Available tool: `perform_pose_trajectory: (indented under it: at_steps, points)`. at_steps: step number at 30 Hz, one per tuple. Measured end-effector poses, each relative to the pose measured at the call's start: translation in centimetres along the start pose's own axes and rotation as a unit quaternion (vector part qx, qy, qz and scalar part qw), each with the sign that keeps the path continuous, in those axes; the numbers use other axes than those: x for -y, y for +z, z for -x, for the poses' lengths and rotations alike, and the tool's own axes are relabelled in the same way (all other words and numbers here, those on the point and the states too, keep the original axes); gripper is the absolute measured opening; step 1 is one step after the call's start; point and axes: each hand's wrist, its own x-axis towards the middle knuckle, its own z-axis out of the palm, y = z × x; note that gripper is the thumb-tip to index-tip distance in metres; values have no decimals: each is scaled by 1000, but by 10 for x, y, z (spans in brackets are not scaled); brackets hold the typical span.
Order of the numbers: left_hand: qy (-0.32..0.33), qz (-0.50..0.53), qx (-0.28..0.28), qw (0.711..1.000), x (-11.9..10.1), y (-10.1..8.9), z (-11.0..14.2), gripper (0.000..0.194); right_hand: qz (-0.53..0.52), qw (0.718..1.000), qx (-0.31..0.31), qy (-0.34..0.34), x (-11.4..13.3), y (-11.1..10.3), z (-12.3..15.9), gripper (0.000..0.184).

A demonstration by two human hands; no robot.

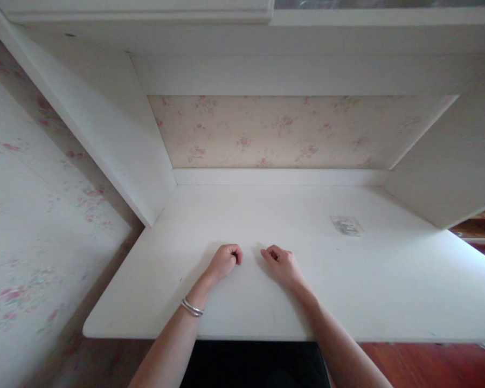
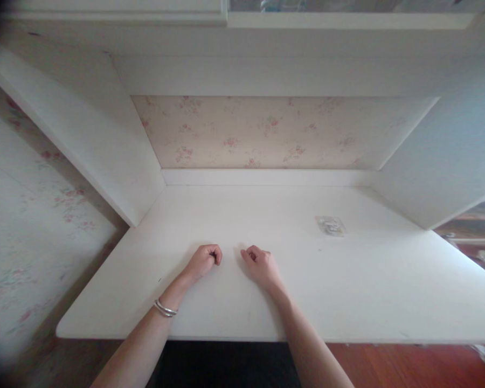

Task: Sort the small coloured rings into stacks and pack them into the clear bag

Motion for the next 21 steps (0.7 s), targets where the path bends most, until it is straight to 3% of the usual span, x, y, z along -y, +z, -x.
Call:
perform_pose_trajectory:
  at_steps: [21]
  points:
    - [-5, 12, 0, 1000, 1, 2, -2, 24, 1, 1000, 11, 0, 1, 1, -1, 36]
